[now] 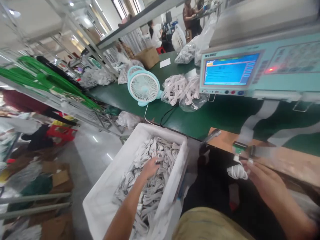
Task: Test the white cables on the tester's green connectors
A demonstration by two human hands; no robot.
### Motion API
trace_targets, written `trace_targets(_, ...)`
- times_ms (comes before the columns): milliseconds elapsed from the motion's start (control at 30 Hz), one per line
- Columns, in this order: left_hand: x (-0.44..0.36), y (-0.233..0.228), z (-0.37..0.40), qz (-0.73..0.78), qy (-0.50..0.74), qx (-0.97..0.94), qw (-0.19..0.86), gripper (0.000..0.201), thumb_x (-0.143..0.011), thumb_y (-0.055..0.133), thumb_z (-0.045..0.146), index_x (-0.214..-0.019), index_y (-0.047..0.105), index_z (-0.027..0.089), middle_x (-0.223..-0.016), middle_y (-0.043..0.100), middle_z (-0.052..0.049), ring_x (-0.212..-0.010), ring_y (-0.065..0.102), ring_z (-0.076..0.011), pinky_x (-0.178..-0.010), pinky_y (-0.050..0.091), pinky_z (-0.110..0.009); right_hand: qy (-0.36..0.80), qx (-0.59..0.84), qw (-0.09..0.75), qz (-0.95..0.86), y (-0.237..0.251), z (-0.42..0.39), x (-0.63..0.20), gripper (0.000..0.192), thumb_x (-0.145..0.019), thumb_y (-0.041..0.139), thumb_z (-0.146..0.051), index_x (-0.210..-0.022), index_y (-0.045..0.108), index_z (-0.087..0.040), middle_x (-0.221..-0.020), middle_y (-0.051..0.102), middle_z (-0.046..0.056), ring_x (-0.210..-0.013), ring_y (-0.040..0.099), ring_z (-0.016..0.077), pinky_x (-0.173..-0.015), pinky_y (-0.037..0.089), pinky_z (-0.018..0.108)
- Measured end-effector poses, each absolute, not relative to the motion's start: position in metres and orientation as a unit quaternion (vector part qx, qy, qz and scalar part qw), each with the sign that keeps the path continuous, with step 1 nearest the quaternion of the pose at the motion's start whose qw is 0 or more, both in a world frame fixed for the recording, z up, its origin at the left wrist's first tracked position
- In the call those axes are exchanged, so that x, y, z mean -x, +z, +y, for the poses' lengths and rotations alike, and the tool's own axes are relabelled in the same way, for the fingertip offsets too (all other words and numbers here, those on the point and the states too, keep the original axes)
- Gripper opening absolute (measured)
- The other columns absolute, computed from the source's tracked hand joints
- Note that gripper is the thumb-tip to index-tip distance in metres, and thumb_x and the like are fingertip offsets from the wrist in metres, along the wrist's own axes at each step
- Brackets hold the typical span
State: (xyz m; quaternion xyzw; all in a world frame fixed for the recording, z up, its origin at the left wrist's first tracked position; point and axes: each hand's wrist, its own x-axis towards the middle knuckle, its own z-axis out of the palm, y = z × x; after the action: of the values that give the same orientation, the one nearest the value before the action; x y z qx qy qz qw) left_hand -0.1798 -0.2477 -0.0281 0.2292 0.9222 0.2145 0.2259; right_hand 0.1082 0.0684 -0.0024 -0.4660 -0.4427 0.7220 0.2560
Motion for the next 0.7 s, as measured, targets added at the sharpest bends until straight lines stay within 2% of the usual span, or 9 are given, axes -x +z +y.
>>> trace_targets(67,0.174,-0.055,-0.281,0.908,0.173,-0.247,0.290,0.049,-0.056,0.063,0.014,-0.105,0.062,0.017,-0.108,0.064,-0.010,-0.099,0.057,-0.0280,-0.085,0.044,-0.035,0.721,0.470,0.256,-0.440,0.003,0.067,-0.105,0.032,-0.047,0.082,-0.038,-0.071,0.074,-0.018,-0.078,0.067,0.008,-0.068,0.059,0.0175,-0.052,0.049,0.020)
trace_targets(133,0.158,-0.076,-0.302,0.892,0.140,-0.271,0.333,0.060,-0.048,0.062,0.005,-0.106,0.063,0.020,-0.113,0.063,-0.009,-0.103,0.056,-0.0286,-0.085,0.044,-0.034,0.717,0.476,0.257,-0.439,0.008,0.067,-0.104,0.031,-0.043,0.083,-0.035,-0.068,0.074,-0.018,-0.077,0.067,0.008,-0.068,0.059,0.0170,-0.052,0.049,0.019)
trace_targets(300,0.140,-0.106,-0.320,0.886,0.096,-0.314,0.328,0.068,-0.054,0.055,0.005,-0.120,0.055,0.021,-0.121,0.056,-0.010,-0.113,0.047,-0.0294,-0.095,0.035,-0.037,0.704,0.480,0.266,-0.452,0.010,0.065,-0.104,0.028,-0.040,0.083,-0.031,-0.063,0.073,-0.020,-0.075,0.066,0.008,-0.068,0.058,0.0180,-0.051,0.048,0.021)
trace_targets(500,0.150,-0.121,-0.330,0.904,0.074,-0.306,0.291,0.079,-0.052,0.061,0.011,-0.129,0.045,0.017,-0.112,0.056,-0.012,-0.108,0.047,-0.0295,-0.094,0.035,-0.036,0.712,0.469,0.272,-0.446,0.009,0.064,-0.104,0.029,-0.042,0.083,-0.034,-0.065,0.074,-0.019,-0.074,0.064,0.007,-0.067,0.057,0.0178,-0.052,0.048,0.021)
trace_targets(600,0.142,-0.123,-0.333,0.917,0.077,-0.293,0.259,0.071,-0.053,0.061,0.012,-0.123,0.050,0.014,-0.110,0.055,-0.012,-0.108,0.047,-0.0290,-0.094,0.036,-0.036,0.711,0.472,0.267,-0.447,0.006,0.065,-0.105,0.029,-0.045,0.082,-0.035,-0.067,0.074,-0.019,-0.075,0.063,0.007,-0.069,0.057,0.0180,-0.053,0.047,0.021)
trace_targets(700,0.132,-0.118,-0.334,0.932,0.086,-0.273,0.223,0.047,-0.057,0.059,0.015,-0.104,0.060,0.015,-0.105,0.055,-0.010,-0.107,0.047,-0.0284,-0.094,0.036,-0.034,0.708,0.465,0.263,-0.462,0.001,0.066,-0.107,0.027,-0.051,0.080,-0.037,-0.072,0.074,-0.020,-0.076,0.064,0.007,-0.071,0.058,0.0190,-0.055,0.047,0.023)
